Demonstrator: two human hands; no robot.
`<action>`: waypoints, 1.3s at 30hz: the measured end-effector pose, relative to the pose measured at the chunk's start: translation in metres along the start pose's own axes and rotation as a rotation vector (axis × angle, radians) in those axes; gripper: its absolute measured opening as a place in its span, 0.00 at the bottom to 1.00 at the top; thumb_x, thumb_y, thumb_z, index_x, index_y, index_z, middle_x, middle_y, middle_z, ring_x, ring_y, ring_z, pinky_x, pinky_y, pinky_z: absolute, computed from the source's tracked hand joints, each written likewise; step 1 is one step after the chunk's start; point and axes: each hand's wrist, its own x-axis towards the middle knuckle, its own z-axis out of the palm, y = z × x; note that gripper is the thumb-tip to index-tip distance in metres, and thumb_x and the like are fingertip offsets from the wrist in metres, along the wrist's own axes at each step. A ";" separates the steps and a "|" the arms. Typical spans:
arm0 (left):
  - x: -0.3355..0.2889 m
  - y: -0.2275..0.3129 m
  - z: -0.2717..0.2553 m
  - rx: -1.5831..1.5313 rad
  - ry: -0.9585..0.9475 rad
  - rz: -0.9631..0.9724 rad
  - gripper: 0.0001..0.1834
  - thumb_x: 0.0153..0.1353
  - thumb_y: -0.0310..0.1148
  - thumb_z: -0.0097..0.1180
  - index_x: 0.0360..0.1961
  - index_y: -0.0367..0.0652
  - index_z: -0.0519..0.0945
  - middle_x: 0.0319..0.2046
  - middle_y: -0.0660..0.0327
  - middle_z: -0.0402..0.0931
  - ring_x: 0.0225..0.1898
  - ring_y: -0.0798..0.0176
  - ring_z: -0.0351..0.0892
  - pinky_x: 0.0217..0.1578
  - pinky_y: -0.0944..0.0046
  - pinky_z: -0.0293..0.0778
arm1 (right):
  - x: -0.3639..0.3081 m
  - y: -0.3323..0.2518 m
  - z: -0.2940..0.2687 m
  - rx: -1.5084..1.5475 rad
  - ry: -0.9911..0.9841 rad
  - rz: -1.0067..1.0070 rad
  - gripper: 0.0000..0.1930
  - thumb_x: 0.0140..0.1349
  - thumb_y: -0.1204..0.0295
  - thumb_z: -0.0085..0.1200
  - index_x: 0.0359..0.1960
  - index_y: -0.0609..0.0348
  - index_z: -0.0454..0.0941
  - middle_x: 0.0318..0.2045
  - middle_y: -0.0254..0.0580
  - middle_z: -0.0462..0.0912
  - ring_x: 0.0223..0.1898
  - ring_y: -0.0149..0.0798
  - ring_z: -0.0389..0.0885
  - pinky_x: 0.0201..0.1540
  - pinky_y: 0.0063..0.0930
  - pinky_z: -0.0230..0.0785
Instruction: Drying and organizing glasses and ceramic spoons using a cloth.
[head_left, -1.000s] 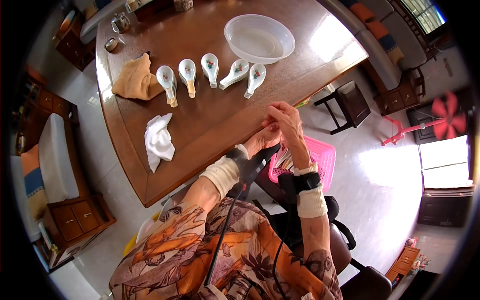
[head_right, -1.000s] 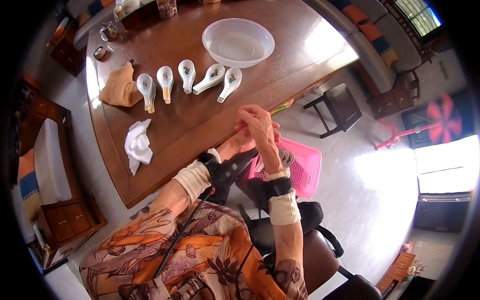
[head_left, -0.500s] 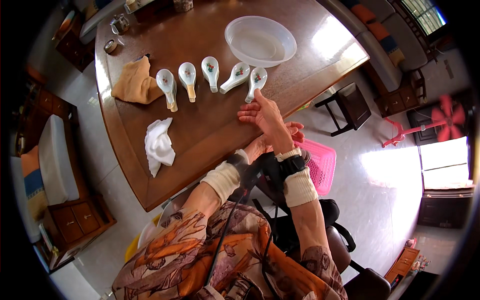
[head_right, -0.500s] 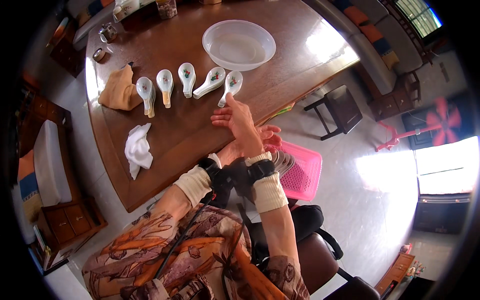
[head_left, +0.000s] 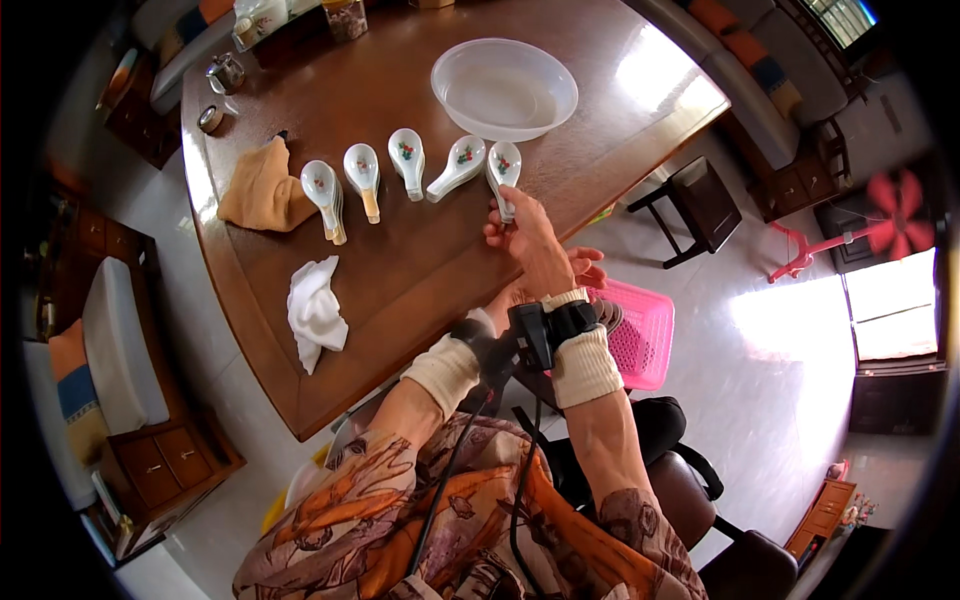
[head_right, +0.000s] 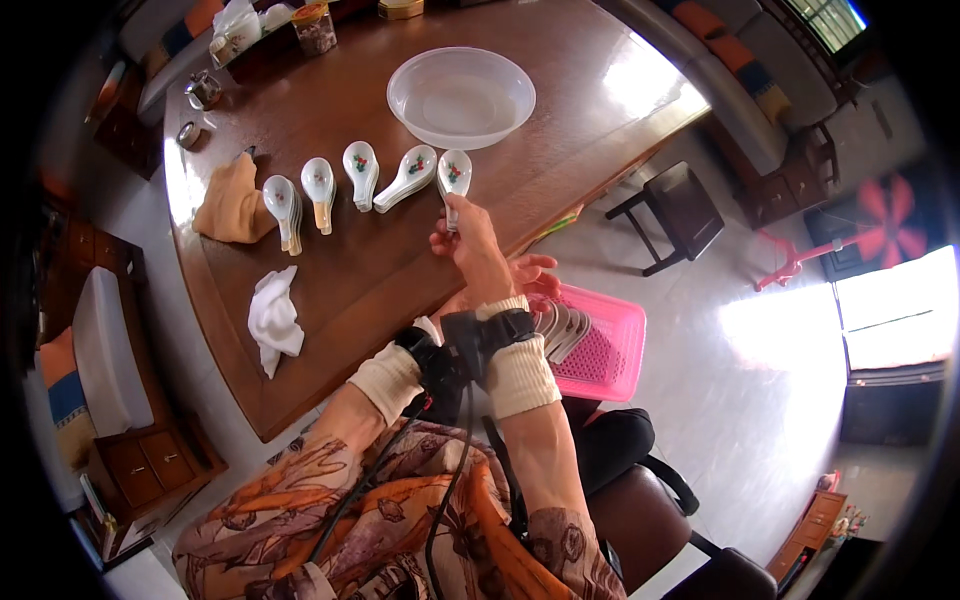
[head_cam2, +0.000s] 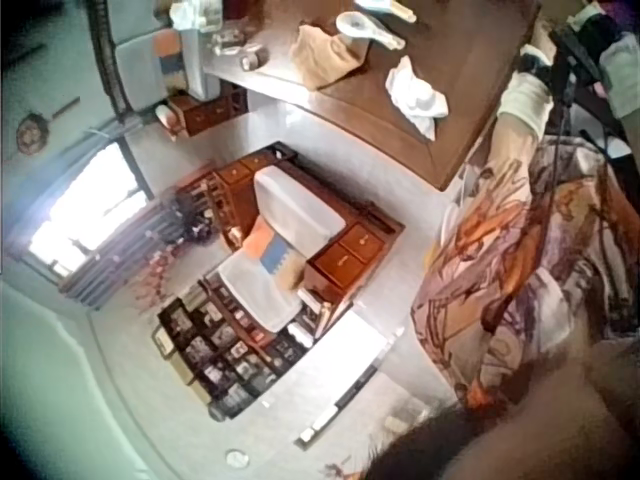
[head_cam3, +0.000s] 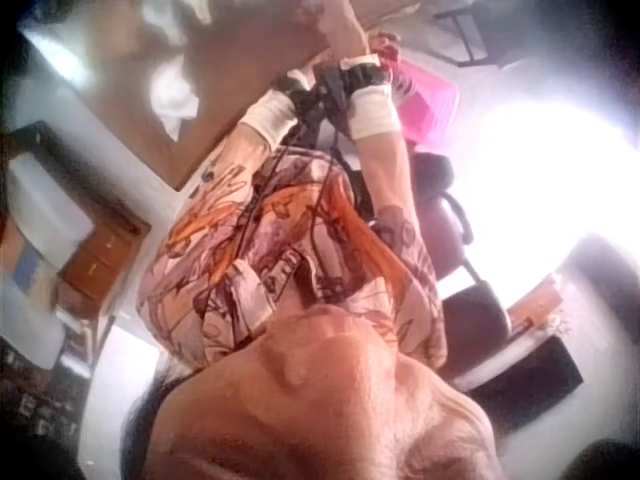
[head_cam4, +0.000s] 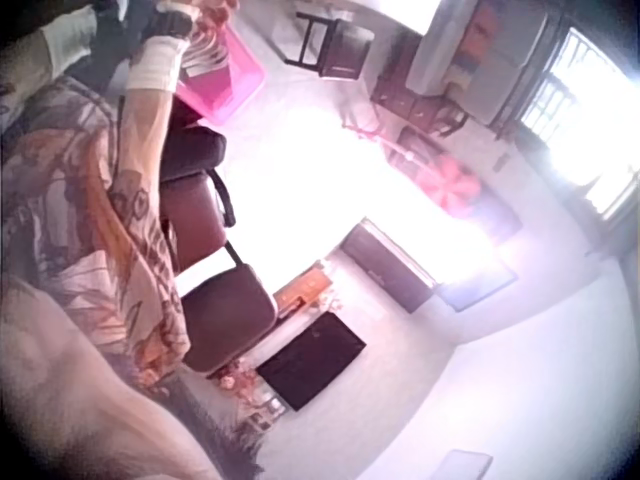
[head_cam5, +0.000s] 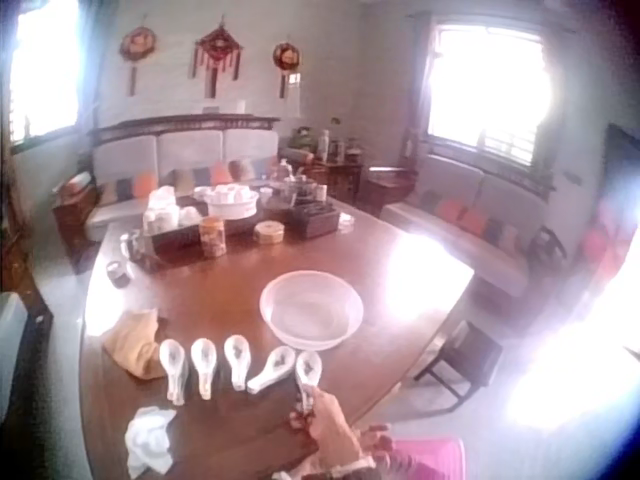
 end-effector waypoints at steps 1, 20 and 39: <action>0.001 -0.001 -0.002 -0.005 -0.005 -0.006 0.23 0.63 0.43 0.50 0.55 0.41 0.65 0.49 0.58 0.71 0.51 0.62 0.71 0.50 0.58 0.70 | -0.002 -0.001 -0.002 0.014 -0.030 0.014 0.12 0.57 0.63 0.51 0.28 0.59 0.69 0.16 0.38 0.71 0.17 0.42 0.73 0.17 0.33 0.67; 0.076 -0.025 -0.059 0.251 0.126 -0.083 0.25 0.60 0.41 0.54 0.54 0.40 0.65 0.46 0.51 0.71 0.49 0.50 0.72 0.50 0.50 0.71 | -0.133 -0.013 -0.200 -0.077 0.268 -0.416 0.15 0.60 0.61 0.49 0.37 0.63 0.71 0.16 0.35 0.67 0.15 0.36 0.71 0.15 0.26 0.61; 0.070 -0.024 -0.059 0.218 0.074 -0.092 0.23 0.62 0.41 0.52 0.54 0.42 0.66 0.45 0.51 0.74 0.50 0.53 0.73 0.50 0.46 0.69 | -0.052 0.171 -0.394 -0.342 0.497 -0.407 0.13 0.64 0.58 0.44 0.35 0.55 0.65 0.21 0.37 0.69 0.23 0.34 0.76 0.25 0.29 0.69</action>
